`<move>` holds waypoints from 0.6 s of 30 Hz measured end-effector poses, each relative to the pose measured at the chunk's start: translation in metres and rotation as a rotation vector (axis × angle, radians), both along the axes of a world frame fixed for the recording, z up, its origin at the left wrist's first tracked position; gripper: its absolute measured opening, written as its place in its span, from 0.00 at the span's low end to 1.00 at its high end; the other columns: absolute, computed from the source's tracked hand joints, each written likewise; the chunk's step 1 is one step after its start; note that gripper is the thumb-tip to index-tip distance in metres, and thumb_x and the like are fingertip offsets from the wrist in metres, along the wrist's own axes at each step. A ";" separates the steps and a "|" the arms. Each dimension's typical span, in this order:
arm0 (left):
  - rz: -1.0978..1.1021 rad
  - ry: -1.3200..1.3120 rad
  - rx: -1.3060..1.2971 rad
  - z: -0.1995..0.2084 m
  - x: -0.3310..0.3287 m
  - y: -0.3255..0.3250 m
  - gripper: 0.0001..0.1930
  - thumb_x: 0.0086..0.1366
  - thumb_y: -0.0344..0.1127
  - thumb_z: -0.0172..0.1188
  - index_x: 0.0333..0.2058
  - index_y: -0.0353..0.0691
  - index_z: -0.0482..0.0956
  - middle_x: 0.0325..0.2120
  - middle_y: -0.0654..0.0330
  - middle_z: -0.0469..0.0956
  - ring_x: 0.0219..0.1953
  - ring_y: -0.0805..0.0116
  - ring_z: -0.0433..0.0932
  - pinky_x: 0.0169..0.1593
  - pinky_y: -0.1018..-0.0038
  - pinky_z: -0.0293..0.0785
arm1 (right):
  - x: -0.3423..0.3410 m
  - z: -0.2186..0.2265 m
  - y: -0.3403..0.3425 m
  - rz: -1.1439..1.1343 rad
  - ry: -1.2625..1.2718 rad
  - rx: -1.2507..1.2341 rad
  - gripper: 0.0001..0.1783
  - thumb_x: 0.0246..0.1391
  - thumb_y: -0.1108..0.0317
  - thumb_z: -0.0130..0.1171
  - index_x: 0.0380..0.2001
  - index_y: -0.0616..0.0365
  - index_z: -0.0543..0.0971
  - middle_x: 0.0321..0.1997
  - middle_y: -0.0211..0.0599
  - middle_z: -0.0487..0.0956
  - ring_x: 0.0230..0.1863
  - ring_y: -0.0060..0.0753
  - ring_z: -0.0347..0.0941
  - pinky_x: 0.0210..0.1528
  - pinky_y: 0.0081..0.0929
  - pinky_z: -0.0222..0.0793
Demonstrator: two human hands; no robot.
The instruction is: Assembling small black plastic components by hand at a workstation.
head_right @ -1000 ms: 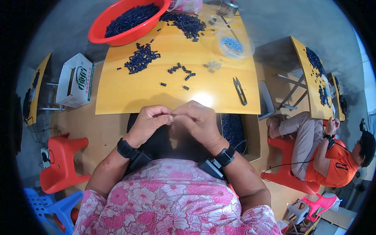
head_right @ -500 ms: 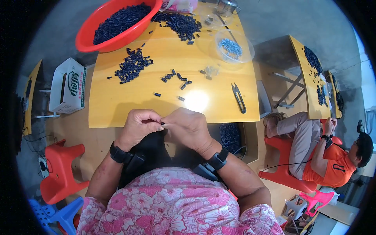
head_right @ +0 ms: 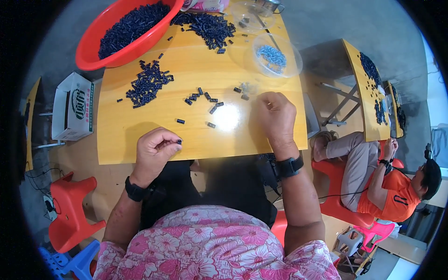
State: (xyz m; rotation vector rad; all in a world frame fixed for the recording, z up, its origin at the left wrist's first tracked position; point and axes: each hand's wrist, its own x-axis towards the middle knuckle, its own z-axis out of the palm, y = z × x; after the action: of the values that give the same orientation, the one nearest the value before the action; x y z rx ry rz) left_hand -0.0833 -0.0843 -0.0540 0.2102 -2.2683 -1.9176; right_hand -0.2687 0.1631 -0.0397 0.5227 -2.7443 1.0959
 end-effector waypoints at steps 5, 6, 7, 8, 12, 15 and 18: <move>0.000 -0.004 -0.011 0.001 0.000 -0.001 0.05 0.56 0.20 0.66 0.32 0.33 0.80 0.29 0.64 0.77 0.30 0.80 0.75 0.35 0.83 0.71 | -0.008 -0.007 -0.007 0.034 0.034 -0.048 0.04 0.47 0.75 0.62 0.29 0.61 0.82 0.29 0.46 0.81 0.29 0.43 0.79 0.34 0.31 0.74; -0.006 -0.004 -0.031 0.001 0.000 -0.002 0.05 0.56 0.20 0.66 0.31 0.33 0.80 0.29 0.64 0.77 0.30 0.80 0.75 0.35 0.83 0.71 | -0.009 -0.008 -0.009 0.073 0.084 -0.018 0.04 0.47 0.75 0.61 0.28 0.60 0.82 0.28 0.45 0.80 0.29 0.45 0.78 0.33 0.33 0.74; -0.006 -0.004 -0.031 0.001 0.000 -0.002 0.05 0.56 0.20 0.66 0.31 0.33 0.80 0.29 0.64 0.77 0.30 0.80 0.75 0.35 0.83 0.71 | -0.010 -0.009 -0.010 0.111 0.134 0.012 0.03 0.47 0.75 0.60 0.27 0.59 0.82 0.28 0.44 0.79 0.29 0.48 0.78 0.33 0.34 0.73; -0.002 -0.003 -0.028 0.001 -0.001 -0.001 0.05 0.56 0.20 0.66 0.31 0.33 0.80 0.28 0.64 0.77 0.30 0.80 0.75 0.35 0.83 0.71 | -0.010 -0.009 -0.012 0.113 0.132 0.011 0.03 0.47 0.75 0.60 0.27 0.59 0.82 0.28 0.44 0.79 0.29 0.48 0.78 0.33 0.34 0.73; 0.001 0.004 -0.033 0.002 0.000 -0.001 0.05 0.56 0.20 0.66 0.31 0.33 0.80 0.28 0.64 0.77 0.29 0.80 0.74 0.34 0.83 0.71 | -0.012 -0.004 -0.015 0.151 0.200 0.161 0.03 0.50 0.75 0.61 0.29 0.59 0.82 0.28 0.42 0.79 0.29 0.46 0.78 0.32 0.34 0.73; 0.011 0.021 -0.030 -0.002 0.000 -0.001 0.05 0.56 0.20 0.66 0.31 0.33 0.80 0.28 0.64 0.77 0.29 0.80 0.74 0.34 0.83 0.70 | -0.012 0.000 -0.014 0.180 0.233 0.269 0.05 0.50 0.76 0.63 0.32 0.59 0.84 0.31 0.41 0.81 0.31 0.44 0.79 0.34 0.32 0.75; 0.002 0.019 -0.052 0.001 0.000 -0.001 0.05 0.56 0.20 0.66 0.31 0.33 0.80 0.28 0.64 0.77 0.29 0.80 0.74 0.34 0.83 0.70 | -0.011 0.001 -0.014 0.201 0.241 0.344 0.05 0.51 0.74 0.63 0.32 0.58 0.84 0.32 0.41 0.81 0.32 0.46 0.79 0.35 0.35 0.75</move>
State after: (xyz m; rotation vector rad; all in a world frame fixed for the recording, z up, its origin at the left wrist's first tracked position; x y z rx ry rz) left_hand -0.0829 -0.0849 -0.0528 0.1865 -2.3021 -1.8487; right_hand -0.2800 0.1490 -0.0386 0.9259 -2.7136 0.5433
